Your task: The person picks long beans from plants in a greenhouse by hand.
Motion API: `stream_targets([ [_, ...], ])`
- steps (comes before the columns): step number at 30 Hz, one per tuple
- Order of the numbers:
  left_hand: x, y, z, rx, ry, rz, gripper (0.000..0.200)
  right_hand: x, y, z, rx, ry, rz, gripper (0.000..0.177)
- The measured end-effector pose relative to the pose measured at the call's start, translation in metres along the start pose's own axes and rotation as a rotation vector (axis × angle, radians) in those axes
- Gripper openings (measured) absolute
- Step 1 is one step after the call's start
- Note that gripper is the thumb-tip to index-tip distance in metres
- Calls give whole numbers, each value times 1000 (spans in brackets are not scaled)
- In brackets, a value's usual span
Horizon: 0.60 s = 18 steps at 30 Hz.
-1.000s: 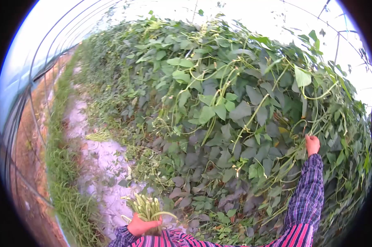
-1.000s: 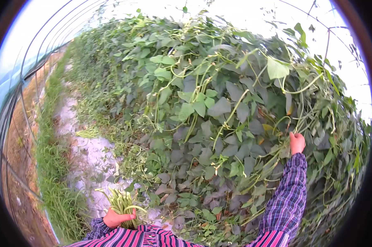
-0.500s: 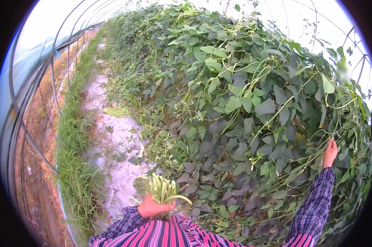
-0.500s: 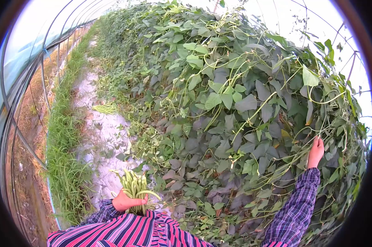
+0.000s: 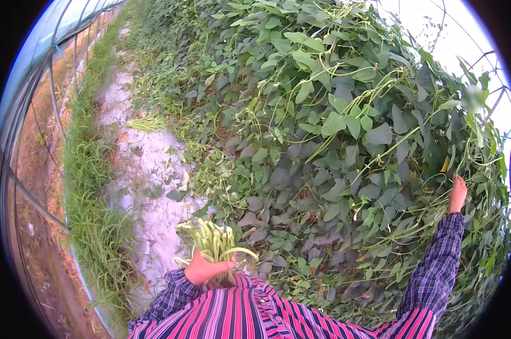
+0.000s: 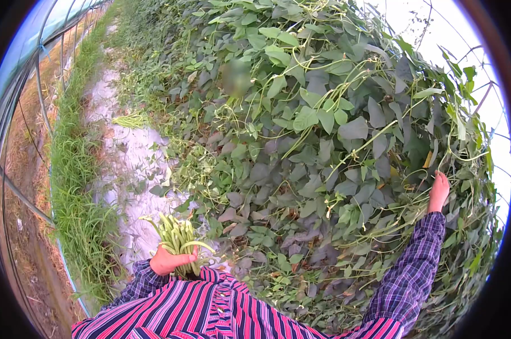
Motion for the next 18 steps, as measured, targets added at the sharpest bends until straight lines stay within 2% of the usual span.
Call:
stream_targets([
  [1,1,-1,4,9,-11,-2,27,1,16,-1,99,-35,-59,30],
  [4,5,-6,12,-25,-20,0,27,10,30,-13,63,11,-8,31],
  [5,5,-8,15,-28,-17,-8,27,12,29,-19,147,6,-39,31],
  [7,7,-8,20,-46,-31,2,26,16,22,-23,16,74,-23,31],
  [8,6,-10,21,-48,-42,26,26,16,21,-28,15,53,90,29],
  [9,7,-11,22,-49,-52,45,25,11,24,-28,6,67,84,29],
  [12,12,-13,21,-31,-27,57,25,-21,37,-47,288,362,-529,24],
  [13,16,-13,22,-31,-19,52,25,-27,51,-46,285,353,-528,24],
  [15,23,-14,19,-38,35,8,25,-42,63,-47,519,324,-707,23],
  [18,28,-13,18,-41,19,38,26,-51,44,-58,603,281,-764,18],
])
Point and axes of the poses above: each hand's wrist, its own x-axis towards the middle knuckle, its own z-axis out of the back of the hand, y = z × x, the point moved 6 cm from there along x, towards the middle knuckle, and after that the axes turned 9 degrees about z, right-handed, at the moved point
